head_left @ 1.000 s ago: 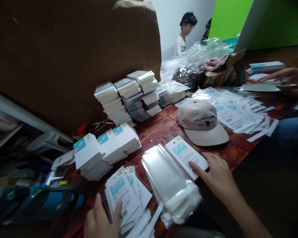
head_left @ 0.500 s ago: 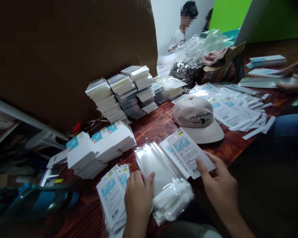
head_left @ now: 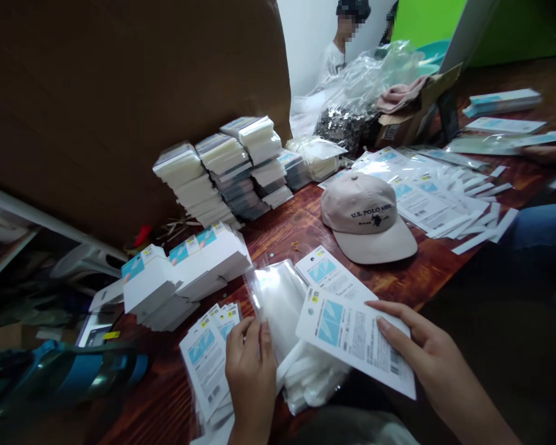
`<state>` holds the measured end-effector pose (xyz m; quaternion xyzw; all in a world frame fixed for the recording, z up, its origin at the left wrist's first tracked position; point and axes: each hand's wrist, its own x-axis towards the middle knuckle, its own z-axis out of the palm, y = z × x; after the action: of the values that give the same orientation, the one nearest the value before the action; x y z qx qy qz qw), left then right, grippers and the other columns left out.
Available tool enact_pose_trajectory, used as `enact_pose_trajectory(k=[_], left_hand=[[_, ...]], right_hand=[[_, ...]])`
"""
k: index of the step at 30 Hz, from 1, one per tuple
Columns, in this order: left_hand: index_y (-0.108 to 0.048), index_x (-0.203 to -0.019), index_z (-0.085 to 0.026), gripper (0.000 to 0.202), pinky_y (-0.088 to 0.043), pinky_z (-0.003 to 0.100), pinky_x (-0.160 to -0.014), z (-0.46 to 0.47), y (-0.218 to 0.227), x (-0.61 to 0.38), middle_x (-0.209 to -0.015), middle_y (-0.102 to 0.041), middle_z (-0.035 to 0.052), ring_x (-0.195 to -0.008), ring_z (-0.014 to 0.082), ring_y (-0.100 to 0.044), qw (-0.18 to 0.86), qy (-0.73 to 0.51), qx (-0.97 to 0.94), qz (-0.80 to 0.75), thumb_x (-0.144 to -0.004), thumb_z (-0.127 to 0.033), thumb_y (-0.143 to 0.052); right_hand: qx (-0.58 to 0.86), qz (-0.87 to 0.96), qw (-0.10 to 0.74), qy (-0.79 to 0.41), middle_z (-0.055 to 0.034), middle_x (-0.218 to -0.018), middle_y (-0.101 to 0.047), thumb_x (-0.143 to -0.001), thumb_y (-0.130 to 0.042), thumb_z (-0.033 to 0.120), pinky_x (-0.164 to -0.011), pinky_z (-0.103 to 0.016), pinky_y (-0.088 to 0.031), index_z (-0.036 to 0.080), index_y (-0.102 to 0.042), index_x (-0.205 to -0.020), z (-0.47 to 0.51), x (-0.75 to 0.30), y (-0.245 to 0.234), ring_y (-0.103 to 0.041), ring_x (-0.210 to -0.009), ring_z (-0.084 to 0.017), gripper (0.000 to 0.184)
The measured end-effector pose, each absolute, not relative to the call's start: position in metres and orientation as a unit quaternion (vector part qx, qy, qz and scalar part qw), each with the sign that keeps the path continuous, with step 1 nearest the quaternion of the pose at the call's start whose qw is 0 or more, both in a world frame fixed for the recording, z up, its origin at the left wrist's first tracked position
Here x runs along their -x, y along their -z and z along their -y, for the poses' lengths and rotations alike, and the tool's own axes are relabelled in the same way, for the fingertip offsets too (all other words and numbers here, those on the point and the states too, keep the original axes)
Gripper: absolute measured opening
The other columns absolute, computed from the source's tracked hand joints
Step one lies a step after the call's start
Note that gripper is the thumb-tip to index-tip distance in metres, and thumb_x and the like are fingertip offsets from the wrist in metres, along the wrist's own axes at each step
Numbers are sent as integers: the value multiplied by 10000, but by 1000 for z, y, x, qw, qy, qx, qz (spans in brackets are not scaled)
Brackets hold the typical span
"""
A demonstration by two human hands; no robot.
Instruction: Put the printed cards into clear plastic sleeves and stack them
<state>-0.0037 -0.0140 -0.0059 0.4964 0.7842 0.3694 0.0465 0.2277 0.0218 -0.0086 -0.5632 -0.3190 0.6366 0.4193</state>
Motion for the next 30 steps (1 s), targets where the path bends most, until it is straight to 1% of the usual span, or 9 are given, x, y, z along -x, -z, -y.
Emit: enact_pose_trajectory(k=[2,4,8,10,12,18,23,27,30], left_hand=[[-701,-961,-165,293,-435,398,-973,15,3,1,-1050,-672,137,-1039,266,-617,27,-403,-493,-771,-880,-375,-514],[-682,-984,-173,291,-481,389,-922,17,-2,-3,-1005,-703,115,-979,252,-655,68,-463,-445,-763,-885,-392,-519],[-583,-1062,-214,328,-565,327,-693,21,-16,-12,-933,-757,76,-783,214,-717,315,-622,-210,-685,-863,-474,-571],[-551,-1055,-226,330,-572,309,-664,24,-21,-18,-960,-763,79,-786,214,-726,395,-658,-130,-627,-842,-472,-609],[-549,-1050,-227,340,-572,283,-663,28,-26,-25,-976,-763,83,-824,215,-728,432,-669,-87,-599,-814,-447,-657],[-597,-1074,-196,462,-529,186,-546,35,-34,-34,-837,-769,57,-708,178,-720,437,-665,-50,-603,-721,-452,-749],[-609,-981,-200,465,-576,248,-592,34,-37,-20,-995,-769,95,-828,238,-733,438,-689,-44,-576,-648,-459,-804],[-596,-1041,-177,515,-568,232,-535,37,-34,-30,-809,-780,77,-693,215,-733,466,-654,-36,-595,-646,-423,-815],[-596,-1060,-178,506,-590,258,-570,38,-34,-38,-793,-775,72,-716,238,-741,467,-648,7,-601,-646,-361,-820]], right_hand=[[534,312,385,-685,-37,-650,-721,-741,-720,492,-440,-204,-418,180,-670,-1036,-19,-229,10,-623,-522,-158,433],[498,312,348,-730,-40,-620,-707,-730,-724,483,-442,-205,-407,167,-691,-953,-17,-228,10,-624,-507,-156,388],[455,318,325,-766,-41,-634,-705,-693,-748,459,-476,-227,-425,162,-710,-868,-18,-220,5,-635,-519,-162,347],[456,318,328,-764,-42,-643,-711,-700,-748,453,-480,-229,-429,164,-707,-876,-20,-214,2,-642,-527,-167,341],[466,315,339,-754,-42,-644,-716,-717,-741,454,-480,-227,-432,166,-700,-899,-22,-208,0,-646,-534,-170,344],[514,352,403,-671,-8,-606,-684,-734,-715,501,-455,-233,-427,190,-689,-963,-19,-191,-2,-611,-524,-171,387],[530,379,424,-629,-6,-617,-672,-742,-702,526,-451,-230,-417,196,-690,-963,-14,-188,-3,-588,-535,-165,397],[522,381,441,-623,-6,-644,-674,-755,-701,528,-464,-220,-408,203,-679,-965,-12,-185,-1,-577,-549,-155,388],[493,368,439,-655,-18,-700,-698,-781,-694,516,-498,-231,-439,210,-636,-1042,-11,-180,2,-610,-589,-167,406]])
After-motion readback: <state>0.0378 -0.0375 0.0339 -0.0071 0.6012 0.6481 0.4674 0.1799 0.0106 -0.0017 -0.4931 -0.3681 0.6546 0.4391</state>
